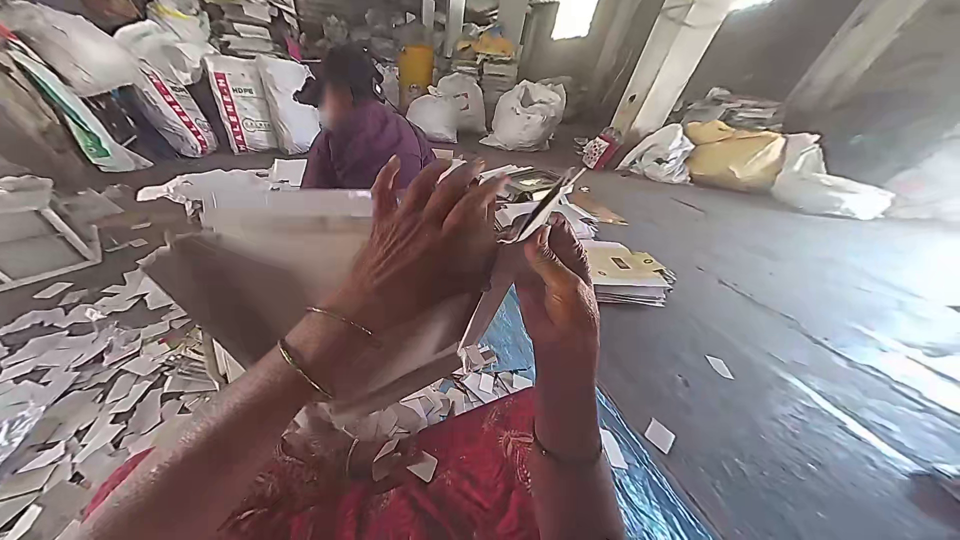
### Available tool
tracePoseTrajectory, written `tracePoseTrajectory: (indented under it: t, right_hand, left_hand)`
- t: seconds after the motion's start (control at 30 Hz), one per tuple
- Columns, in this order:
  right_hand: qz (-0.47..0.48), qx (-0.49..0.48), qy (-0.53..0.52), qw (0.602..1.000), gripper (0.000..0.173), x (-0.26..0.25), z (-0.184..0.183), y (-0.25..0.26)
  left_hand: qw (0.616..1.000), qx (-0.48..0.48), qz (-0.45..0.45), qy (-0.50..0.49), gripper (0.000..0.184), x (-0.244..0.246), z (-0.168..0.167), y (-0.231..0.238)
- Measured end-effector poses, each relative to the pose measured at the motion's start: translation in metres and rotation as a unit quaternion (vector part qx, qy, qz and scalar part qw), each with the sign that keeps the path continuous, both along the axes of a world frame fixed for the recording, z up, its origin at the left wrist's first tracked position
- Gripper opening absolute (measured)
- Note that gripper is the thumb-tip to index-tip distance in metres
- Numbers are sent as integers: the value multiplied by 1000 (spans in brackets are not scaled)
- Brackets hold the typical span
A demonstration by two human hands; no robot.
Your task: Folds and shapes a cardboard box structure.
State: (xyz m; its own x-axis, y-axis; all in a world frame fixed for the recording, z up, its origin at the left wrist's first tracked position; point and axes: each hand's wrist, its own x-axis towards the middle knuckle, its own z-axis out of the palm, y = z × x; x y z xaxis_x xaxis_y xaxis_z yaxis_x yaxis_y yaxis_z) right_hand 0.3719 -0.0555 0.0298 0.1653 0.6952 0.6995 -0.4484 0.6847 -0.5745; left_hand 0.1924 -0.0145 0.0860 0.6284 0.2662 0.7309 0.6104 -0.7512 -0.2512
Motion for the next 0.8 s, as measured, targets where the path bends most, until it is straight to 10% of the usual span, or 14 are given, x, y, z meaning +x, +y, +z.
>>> tracePoseTrajectory:
  t: [0.37, 0.5, 0.8]
  right_hand:
    - [-7, -21, 43, 999, 14, -24, -20, 32]
    - [9, -2, -3, 1000, 18, -32, -26, 37]
    - [-279, 91, -391, 872, 42, -7, -6, 36]
  left_hand:
    - [994, 28, 34, -101, 37, 17, -29, -2]
    - [999, -31, -6, 6, 22, -13, -13, 23]
    - [998, -54, -13, 25, 30, -4, -38, 46]
